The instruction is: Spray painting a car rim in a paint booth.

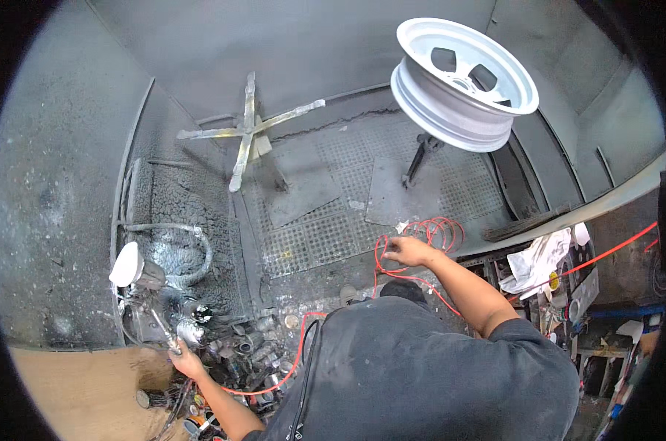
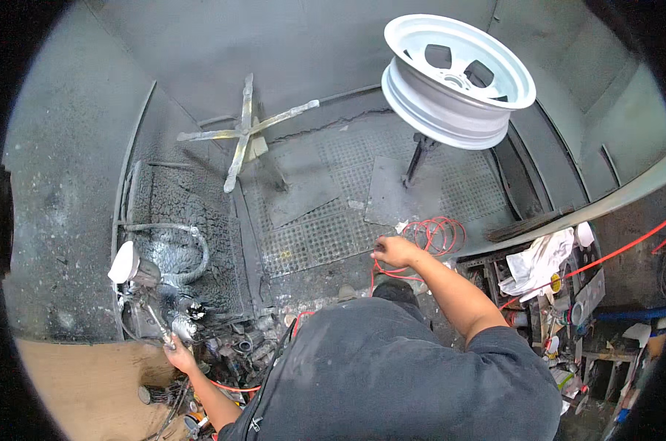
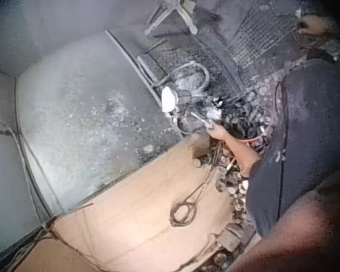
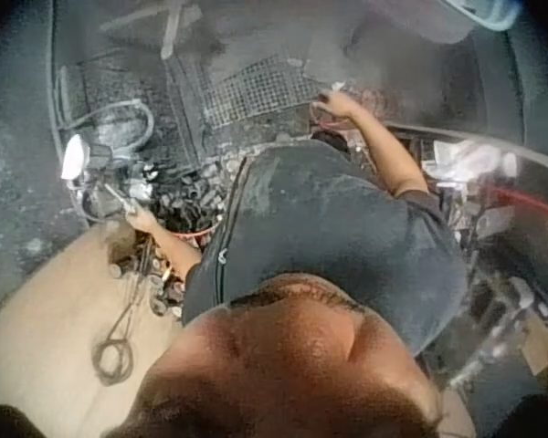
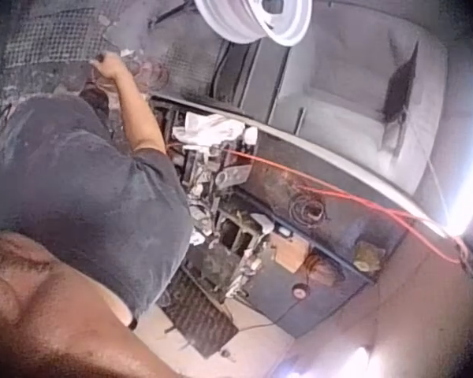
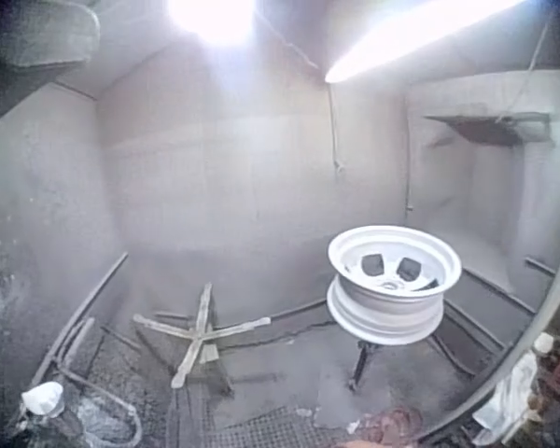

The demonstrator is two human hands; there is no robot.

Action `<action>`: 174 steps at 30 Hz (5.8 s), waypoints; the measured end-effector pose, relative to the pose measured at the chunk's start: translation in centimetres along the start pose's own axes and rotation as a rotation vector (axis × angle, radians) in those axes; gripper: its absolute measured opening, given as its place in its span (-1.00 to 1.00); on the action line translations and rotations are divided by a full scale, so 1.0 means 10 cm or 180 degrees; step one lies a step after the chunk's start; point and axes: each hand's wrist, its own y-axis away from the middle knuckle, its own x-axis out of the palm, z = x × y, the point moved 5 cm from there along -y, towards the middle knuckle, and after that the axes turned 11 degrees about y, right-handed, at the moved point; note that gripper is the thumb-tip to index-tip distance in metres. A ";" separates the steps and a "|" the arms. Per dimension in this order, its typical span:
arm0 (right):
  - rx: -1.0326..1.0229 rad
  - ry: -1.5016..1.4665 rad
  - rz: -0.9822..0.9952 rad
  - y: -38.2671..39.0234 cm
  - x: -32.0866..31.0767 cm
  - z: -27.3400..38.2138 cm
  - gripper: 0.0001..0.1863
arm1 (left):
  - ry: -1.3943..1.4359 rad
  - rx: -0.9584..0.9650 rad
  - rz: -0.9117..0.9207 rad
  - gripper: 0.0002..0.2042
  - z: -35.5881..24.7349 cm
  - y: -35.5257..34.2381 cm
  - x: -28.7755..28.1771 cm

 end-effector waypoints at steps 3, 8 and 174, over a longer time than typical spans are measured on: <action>-0.0430 0.0147 0.0061 -0.10 -0.07 0.48 -0.42 | -0.0231 0.0282 0.0057 -0.41 -0.15 0.21 0.11; -0.1539 -0.0052 -0.0091 -0.29 -0.09 1.37 -0.39 | 0.0504 0.0251 0.0528 -0.59 -0.87 1.11 0.61; 0.1018 -0.4174 -0.2880 2.28 -2.25 -0.23 -0.39 | 0.1768 0.3453 0.7634 -0.73 -6.37 3.52 3.27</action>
